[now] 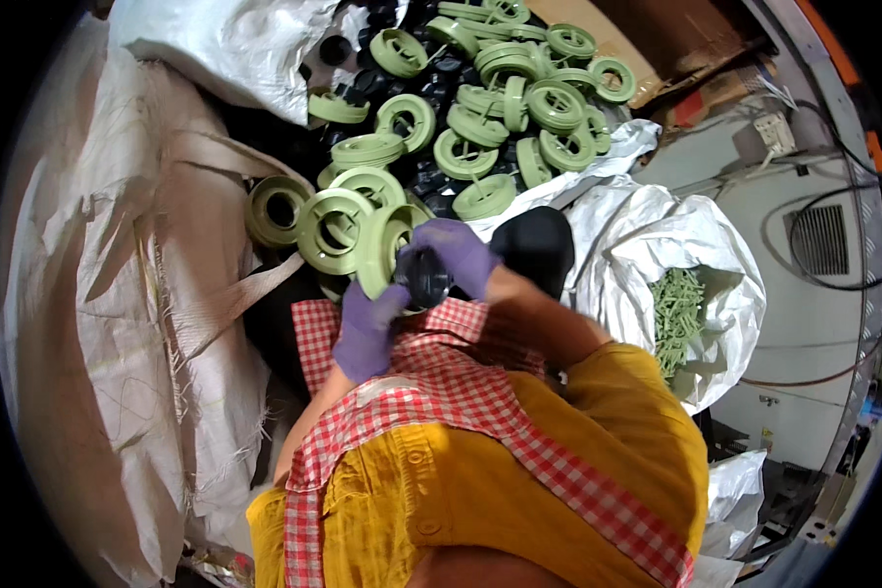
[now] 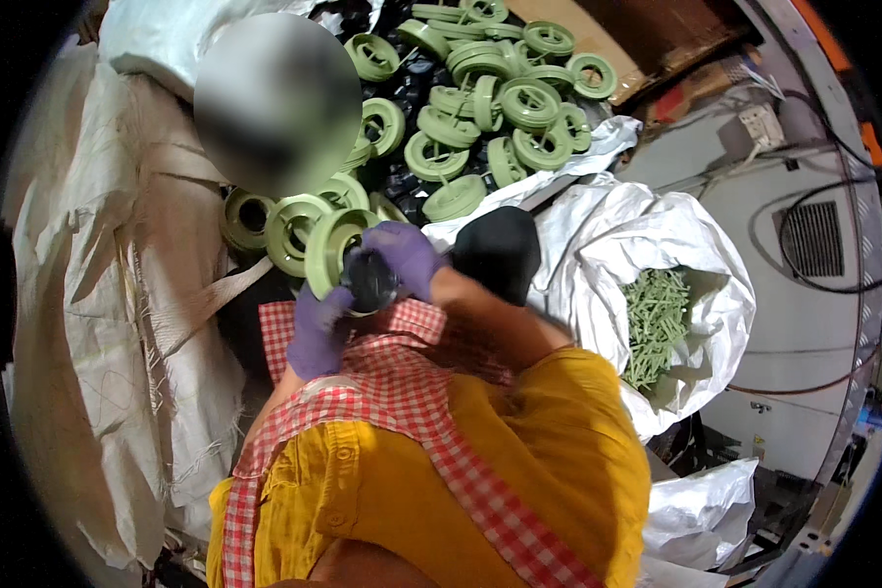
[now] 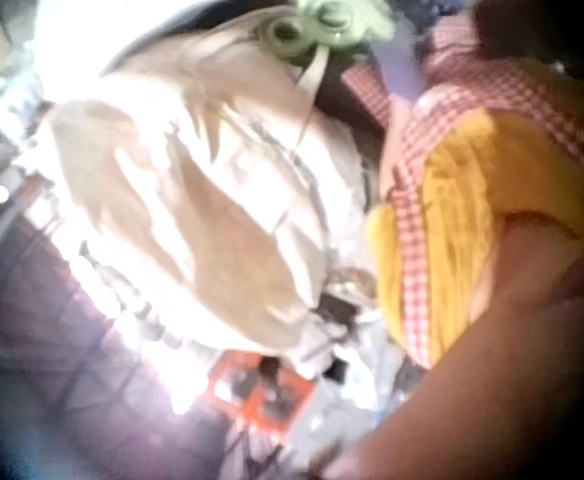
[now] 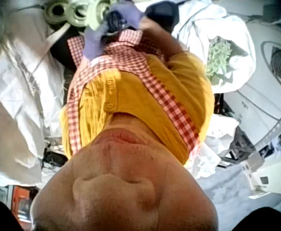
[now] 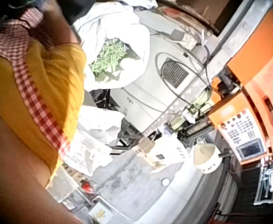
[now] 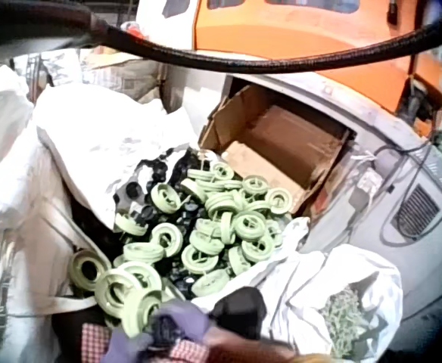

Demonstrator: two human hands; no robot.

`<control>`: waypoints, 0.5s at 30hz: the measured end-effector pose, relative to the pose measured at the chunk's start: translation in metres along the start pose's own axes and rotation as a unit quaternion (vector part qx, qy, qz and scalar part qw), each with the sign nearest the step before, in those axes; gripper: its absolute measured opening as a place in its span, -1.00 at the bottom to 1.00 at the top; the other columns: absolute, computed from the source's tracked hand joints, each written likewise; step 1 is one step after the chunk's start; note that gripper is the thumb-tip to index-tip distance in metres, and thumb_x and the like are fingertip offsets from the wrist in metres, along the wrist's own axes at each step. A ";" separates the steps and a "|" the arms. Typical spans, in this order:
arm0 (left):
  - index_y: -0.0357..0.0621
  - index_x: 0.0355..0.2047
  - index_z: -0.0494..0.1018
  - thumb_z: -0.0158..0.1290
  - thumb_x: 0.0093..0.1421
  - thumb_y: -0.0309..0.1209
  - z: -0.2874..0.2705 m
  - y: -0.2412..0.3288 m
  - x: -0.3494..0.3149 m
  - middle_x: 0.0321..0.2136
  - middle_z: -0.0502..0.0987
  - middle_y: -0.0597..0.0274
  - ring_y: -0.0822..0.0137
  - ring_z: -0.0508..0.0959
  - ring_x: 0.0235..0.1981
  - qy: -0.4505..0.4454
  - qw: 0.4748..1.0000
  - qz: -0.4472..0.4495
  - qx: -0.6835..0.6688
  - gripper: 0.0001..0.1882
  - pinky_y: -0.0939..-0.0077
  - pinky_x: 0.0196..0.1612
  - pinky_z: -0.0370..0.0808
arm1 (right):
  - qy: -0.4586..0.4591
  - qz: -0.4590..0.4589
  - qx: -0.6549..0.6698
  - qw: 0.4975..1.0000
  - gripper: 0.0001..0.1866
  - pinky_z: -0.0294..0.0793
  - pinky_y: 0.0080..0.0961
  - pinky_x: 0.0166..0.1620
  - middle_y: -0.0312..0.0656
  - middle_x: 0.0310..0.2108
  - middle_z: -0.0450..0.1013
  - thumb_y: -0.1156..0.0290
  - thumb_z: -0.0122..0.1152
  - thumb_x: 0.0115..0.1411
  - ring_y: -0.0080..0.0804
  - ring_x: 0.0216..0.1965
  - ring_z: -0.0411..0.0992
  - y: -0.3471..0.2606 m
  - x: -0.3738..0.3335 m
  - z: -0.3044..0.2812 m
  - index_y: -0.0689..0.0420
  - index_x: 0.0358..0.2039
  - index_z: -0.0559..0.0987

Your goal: The person sits on the floor and assembles green plastic rings with black plastic caps. They pick up a green ring, insert a black cap into the center, and place the assembled unit into a white sack. The process is repeated continuously with parts from a large pile.

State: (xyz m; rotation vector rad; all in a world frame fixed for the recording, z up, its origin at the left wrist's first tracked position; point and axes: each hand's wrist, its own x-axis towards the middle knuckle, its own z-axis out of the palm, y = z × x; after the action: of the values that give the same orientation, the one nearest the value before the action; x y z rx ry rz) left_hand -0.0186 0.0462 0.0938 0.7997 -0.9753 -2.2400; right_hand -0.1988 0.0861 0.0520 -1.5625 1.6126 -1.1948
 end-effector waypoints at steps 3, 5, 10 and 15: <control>-0.28 0.02 0.29 0.06 0.06 -0.57 0.023 -0.027 0.000 -0.18 0.45 0.27 0.48 0.45 -0.25 0.073 0.994 0.055 0.064 -0.53 0.62 -0.20 0.43 | 0.246 0.080 -0.037 0.965 -0.78 0.38 -0.36 -0.30 -0.08 -0.44 0.41 0.28 0.04 0.19 -0.09 -0.38 0.41 -0.029 -0.002 0.018 0.20 -0.43 0.45; -0.29 0.00 0.31 0.08 0.07 -0.56 0.023 -0.027 0.002 -0.21 0.46 0.26 0.48 0.46 -0.27 0.116 0.985 0.057 0.114 -0.56 0.62 -0.21 0.43 | 0.281 -0.013 -0.097 0.955 -0.78 0.38 -0.40 -0.27 -0.12 -0.43 0.41 0.29 -0.03 0.24 -0.12 -0.37 0.42 -0.019 -0.006 0.020 0.17 -0.41 0.45; -0.27 -0.01 0.31 0.09 0.10 -0.54 0.018 -0.032 0.007 -0.26 0.47 0.25 0.48 0.46 -0.30 0.138 0.974 0.155 0.094 -0.58 0.63 -0.22 0.43 | 0.137 0.058 0.143 0.979 -0.72 0.37 -0.41 -0.16 -0.04 -0.19 0.38 0.25 0.05 0.22 -0.24 -0.19 0.39 -0.021 -0.042 0.053 0.21 -0.21 0.45; -0.26 0.05 0.23 0.09 0.10 -0.54 0.016 -0.045 -0.015 -0.22 0.45 0.24 0.48 0.45 -0.27 0.175 0.953 0.177 0.176 -0.50 0.63 -0.19 0.42 | 0.030 0.210 0.252 0.944 -0.56 0.36 -0.54 -0.14 -0.13 -0.22 0.37 0.28 0.23 0.11 -0.52 -0.22 0.32 -0.056 -0.094 0.050 0.30 -0.12 0.34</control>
State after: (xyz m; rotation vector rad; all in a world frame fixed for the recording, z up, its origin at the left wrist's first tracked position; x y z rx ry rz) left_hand -0.0315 0.0896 0.0716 1.0372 -1.2424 -1.5748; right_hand -0.1165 0.1735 0.0648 -0.8205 1.4287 -1.2864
